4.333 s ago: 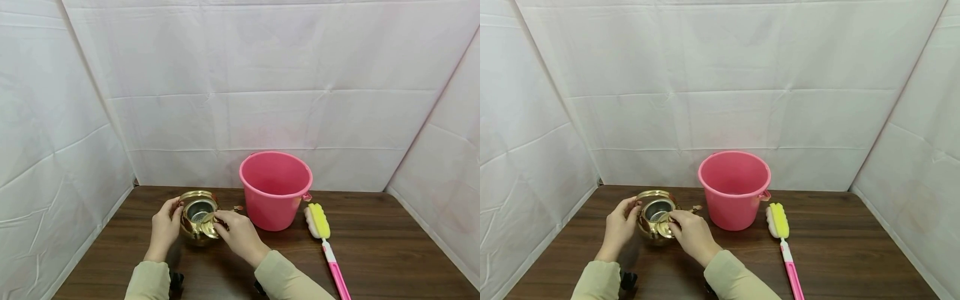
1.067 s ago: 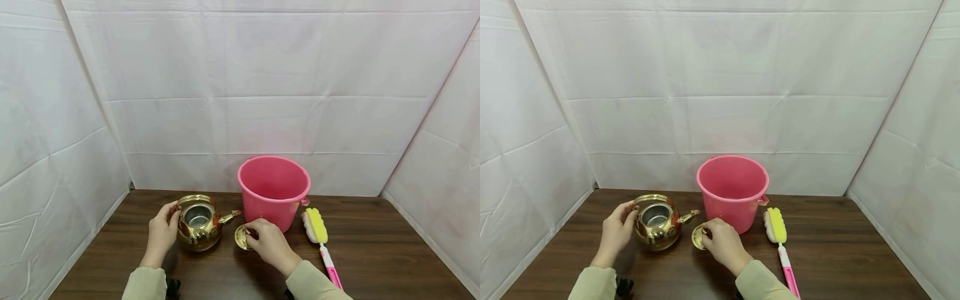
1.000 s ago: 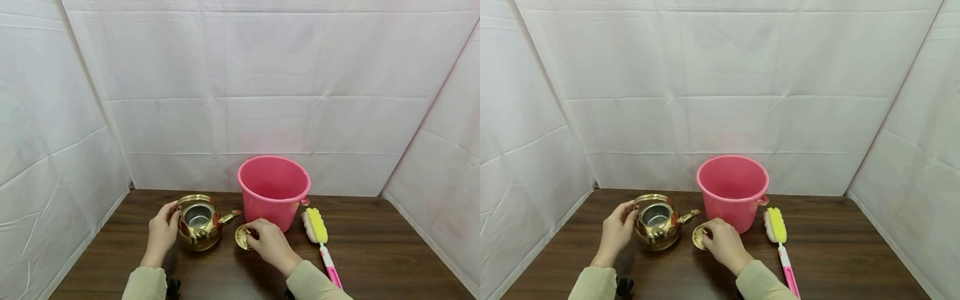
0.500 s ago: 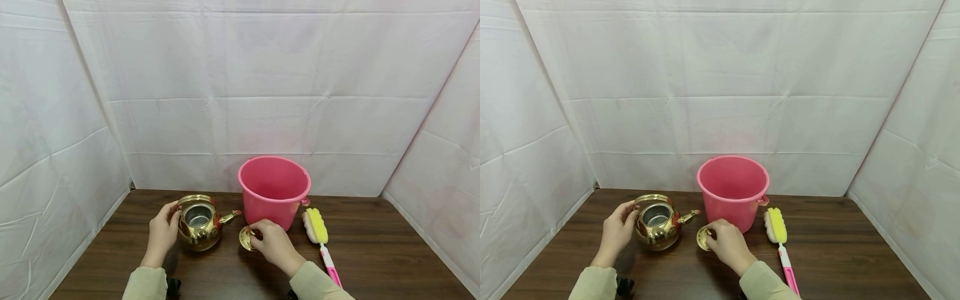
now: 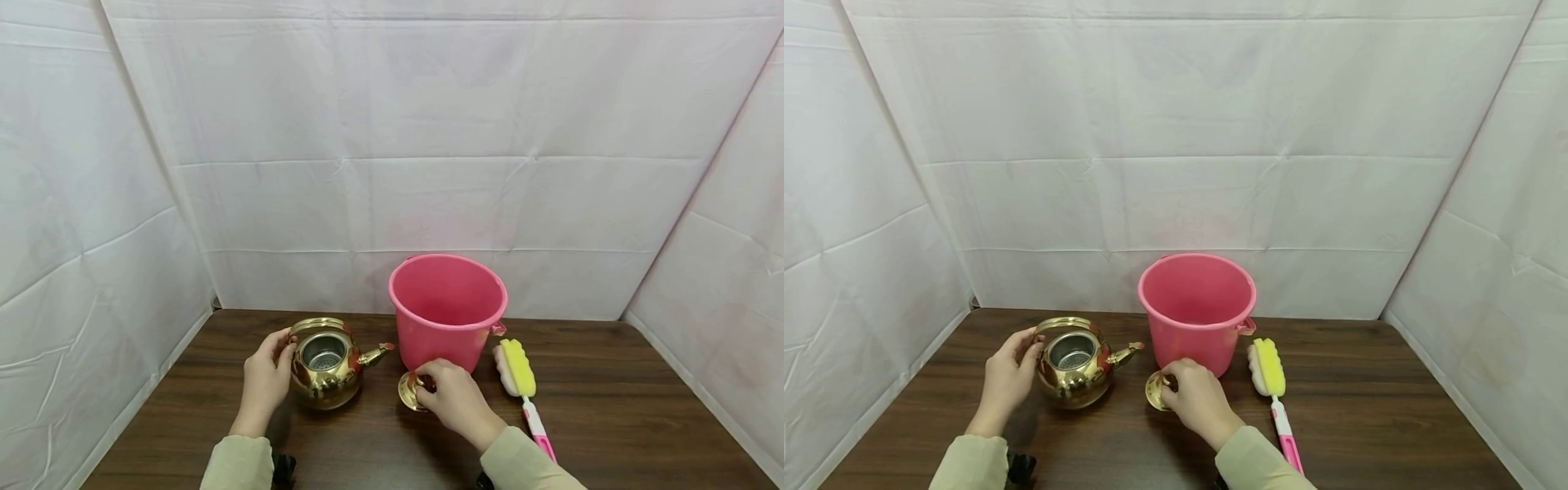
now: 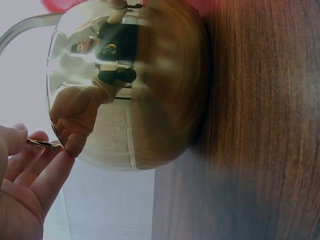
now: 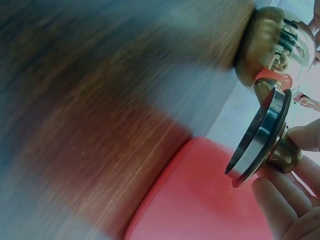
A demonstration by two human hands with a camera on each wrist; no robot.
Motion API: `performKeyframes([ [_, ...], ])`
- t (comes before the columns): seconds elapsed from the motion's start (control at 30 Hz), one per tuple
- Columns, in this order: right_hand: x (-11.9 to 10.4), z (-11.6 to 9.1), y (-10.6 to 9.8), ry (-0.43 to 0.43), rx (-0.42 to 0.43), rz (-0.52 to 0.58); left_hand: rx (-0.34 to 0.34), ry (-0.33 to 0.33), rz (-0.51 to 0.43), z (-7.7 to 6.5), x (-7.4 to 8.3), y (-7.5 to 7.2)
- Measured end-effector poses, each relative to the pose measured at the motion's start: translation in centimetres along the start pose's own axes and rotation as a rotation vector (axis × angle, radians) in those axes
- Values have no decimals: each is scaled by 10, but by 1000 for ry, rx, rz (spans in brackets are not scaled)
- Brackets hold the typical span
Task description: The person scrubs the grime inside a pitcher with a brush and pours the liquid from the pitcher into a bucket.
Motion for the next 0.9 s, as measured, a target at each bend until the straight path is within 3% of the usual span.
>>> performKeyframes([
  [0.7, 16, 1, -4, 50, -13, -28, 10, 13, 3, 3, 2, 1],
  [0.9, 20, -2, -5, 76, -55, -38, 12, 11, 12, 1, 2, -1],
])
Point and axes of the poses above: each hand's wrist, its own z-axis towards the middle knuckle, its own y-axis out of the palm, x = y × z, the point moved 2 cm from there along z, towards the middle knuckle, and after that the axes turned 12 degrees about y, right-handed, at the moved point
